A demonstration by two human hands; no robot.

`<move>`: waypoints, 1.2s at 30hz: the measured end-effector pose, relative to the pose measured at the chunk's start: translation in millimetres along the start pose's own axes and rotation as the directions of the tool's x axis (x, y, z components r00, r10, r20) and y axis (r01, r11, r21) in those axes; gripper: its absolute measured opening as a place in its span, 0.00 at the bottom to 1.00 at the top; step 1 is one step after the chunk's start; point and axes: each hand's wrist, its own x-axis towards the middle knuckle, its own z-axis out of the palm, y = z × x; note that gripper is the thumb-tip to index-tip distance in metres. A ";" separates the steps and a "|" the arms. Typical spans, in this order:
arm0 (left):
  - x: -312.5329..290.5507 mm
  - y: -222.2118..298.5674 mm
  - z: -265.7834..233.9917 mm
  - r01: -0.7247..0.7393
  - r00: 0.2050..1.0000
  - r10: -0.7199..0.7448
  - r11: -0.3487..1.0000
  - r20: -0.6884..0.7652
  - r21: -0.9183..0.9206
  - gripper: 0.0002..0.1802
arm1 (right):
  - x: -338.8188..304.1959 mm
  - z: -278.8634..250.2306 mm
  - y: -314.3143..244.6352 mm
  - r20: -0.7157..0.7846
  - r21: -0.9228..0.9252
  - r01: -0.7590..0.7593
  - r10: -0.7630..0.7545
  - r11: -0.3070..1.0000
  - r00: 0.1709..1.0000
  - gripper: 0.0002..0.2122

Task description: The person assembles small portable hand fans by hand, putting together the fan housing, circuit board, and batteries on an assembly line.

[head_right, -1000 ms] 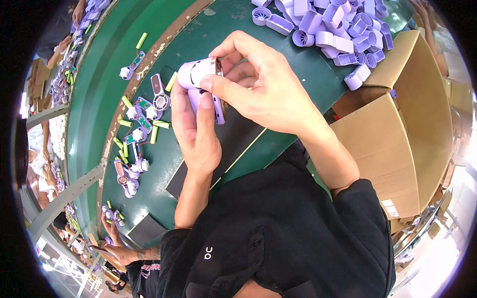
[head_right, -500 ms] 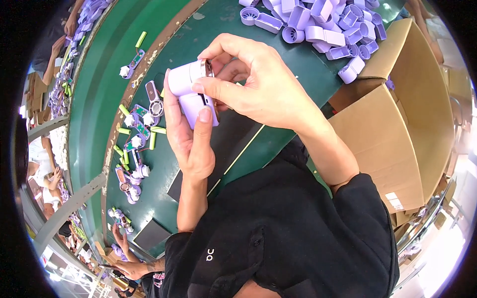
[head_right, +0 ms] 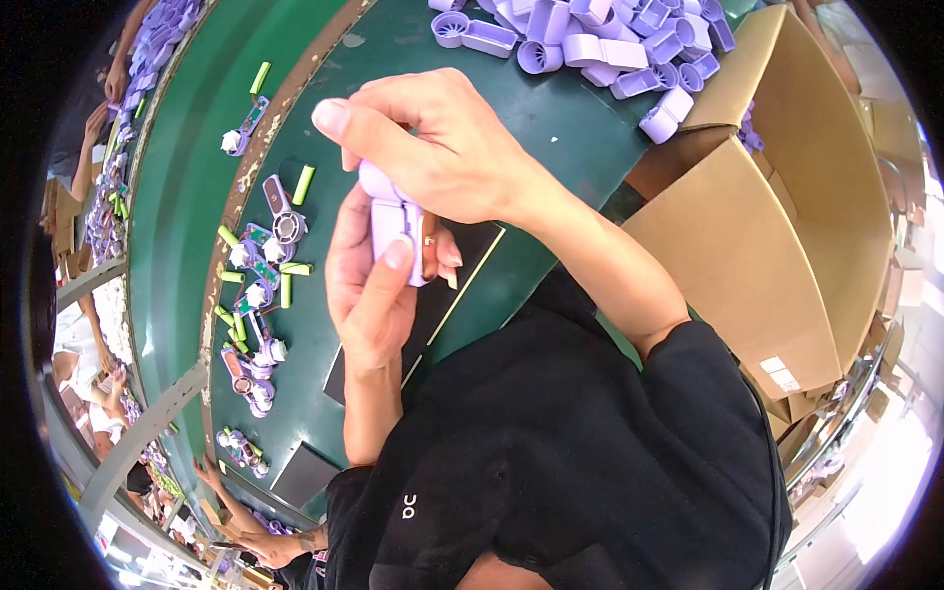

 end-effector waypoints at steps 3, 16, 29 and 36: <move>-3.5 2.6 5.9 0.052 0.994 -0.051 0.999 -0.093 0.014 0.34 | 2.6 1.3 -0.4 -0.077 -0.132 0.115 -0.126 0.985 0.989 0.23; 3.0 -14.9 1.0 -0.148 0.927 0.367 0.550 -0.078 0.822 0.31 | 3.3 0.9 8.8 -0.136 -0.444 0.172 -0.256 0.879 0.957 0.23; 1.9 -5.2 1.7 -0.144 0.933 0.355 0.241 0.051 0.960 0.32 | 2.3 0.2 -4.2 -0.125 -0.335 -0.040 -0.002 0.942 0.992 0.30; 5.1 -9.6 -1.7 -0.188 0.915 0.389 0.184 0.104 0.965 0.28 | 2.6 4.5 1.4 -0.162 -0.370 -0.063 0.002 0.927 0.987 0.27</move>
